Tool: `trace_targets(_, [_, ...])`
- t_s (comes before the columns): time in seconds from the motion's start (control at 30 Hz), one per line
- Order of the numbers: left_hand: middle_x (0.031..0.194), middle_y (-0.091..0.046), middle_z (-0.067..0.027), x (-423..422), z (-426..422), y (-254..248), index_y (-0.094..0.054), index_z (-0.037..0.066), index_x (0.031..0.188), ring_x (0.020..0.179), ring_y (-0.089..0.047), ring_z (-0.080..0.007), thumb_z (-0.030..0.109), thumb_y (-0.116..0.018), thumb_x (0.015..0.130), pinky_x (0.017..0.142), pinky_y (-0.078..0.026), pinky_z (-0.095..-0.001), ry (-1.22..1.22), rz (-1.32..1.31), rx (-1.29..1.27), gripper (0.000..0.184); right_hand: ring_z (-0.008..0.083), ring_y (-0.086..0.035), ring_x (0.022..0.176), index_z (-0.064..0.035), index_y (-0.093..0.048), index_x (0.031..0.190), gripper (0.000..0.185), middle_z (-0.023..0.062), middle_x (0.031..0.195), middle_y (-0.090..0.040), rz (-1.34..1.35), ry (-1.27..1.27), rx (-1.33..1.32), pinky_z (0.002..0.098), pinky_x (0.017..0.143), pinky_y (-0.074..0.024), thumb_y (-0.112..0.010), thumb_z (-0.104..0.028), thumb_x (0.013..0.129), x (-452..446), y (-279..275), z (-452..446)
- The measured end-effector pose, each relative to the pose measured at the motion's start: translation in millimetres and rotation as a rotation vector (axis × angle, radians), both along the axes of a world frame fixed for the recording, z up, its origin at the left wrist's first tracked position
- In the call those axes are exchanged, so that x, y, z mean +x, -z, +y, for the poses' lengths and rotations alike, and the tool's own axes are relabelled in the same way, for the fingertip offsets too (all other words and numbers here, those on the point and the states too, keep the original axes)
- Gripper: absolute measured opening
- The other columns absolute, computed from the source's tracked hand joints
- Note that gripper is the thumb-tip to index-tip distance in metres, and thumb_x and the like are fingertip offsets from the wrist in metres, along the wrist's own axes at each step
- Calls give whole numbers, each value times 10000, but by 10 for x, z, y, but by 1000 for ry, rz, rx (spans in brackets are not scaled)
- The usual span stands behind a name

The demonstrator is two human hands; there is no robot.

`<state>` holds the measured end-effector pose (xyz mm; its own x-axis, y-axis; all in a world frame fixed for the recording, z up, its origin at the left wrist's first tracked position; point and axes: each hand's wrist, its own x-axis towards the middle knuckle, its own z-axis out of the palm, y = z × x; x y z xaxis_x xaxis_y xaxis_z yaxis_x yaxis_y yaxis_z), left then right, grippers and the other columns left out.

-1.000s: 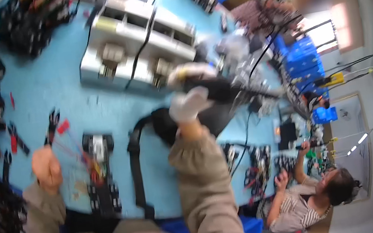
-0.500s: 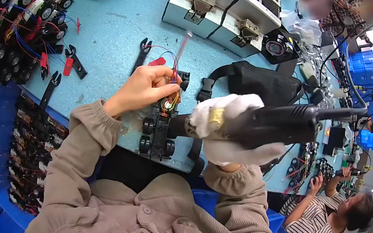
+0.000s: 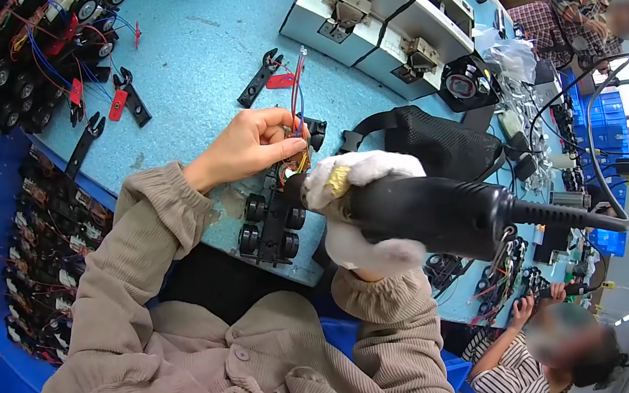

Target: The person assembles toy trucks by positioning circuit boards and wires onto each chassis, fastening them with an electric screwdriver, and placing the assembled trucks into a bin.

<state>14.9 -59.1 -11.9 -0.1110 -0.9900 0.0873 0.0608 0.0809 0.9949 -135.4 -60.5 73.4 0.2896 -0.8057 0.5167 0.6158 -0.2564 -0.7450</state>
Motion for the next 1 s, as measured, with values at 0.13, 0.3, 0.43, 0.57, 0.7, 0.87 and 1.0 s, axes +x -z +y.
trace_targets(0.13, [544, -402, 82, -15, -6, 18, -591, 2, 901, 514, -318, -3, 126, -614, 837, 474, -271, -201, -24, 2, -28, 142, 251, -533, 516, 23, -475, 899, 778, 148, 660, -528, 131, -29, -39, 370, 486, -448, -544, -719, 677, 74, 34, -45])
trace_targets(0.3, [548, -434, 67, 6, 18, 22, -573, -11, 938, 516, -356, -3, 116, -607, 838, 471, -282, -198, -41, -39, -44, 165, 229, -496, 473, 8, -458, 887, 733, 123, 641, -501, 336, 148, 113, 350, 463, -425, -500, -709, 740, 246, -41, -62])
trace_targets(0.43, [607, -493, 35, -39, 280, -24, -509, -20, 1060, 549, -423, -11, 102, -601, 837, 493, -345, -196, -203, 65, 64, 271, 221, -492, 474, 16, -464, 886, 756, 126, 653, -511, 363, 125, 62, 326, 437, -418, -505, -721, 723, 237, 41, -152])
trace_targets(0.57, [843, -563, -100, -125, 640, 11, -417, -22, 1193, 735, -541, -148, 133, -646, 791, 661, -449, -285, -303, -51, 25, 488, 226, -500, 495, 18, -458, 903, 753, 138, 689, -520, 389, 127, 102, 324, 426, -416, -529, -708, 719, 263, 28, -124])
trace_targets(0.7, [1001, -509, -215, -360, 815, 42, -288, -64, 1294, 941, -495, -336, 165, -687, 722, 822, -390, -415, -363, -362, -152, 734, 228, -493, 498, 19, -463, 895, 751, 137, 675, -515, 367, 42, 114, 337, 438, -417, -584, -692, 686, 312, -18, -47])
trace_targets(0.87, [897, -496, -173, -466, 795, 16, -267, -65, 1310, 846, -479, -322, 139, -681, 703, 793, -370, -401, -424, -454, -91, 763, 255, -519, 521, 16, -495, 807, 676, 138, 634, -529, 255, -325, 21, 358, 472, -424, -715, -593, 614, 132, 10, -136])
trace_targets(1.0, [787, -476, -96, -486, 808, -26, -297, -54, 1298, 753, -462, -272, 131, -700, 691, 734, -355, -377, -466, -447, -80, 752, 250, -532, 504, -14, -519, 746, 652, 107, 599, -524, 184, -425, -100, 368, 473, -431, -641, -646, 641, -9, -119, -251])
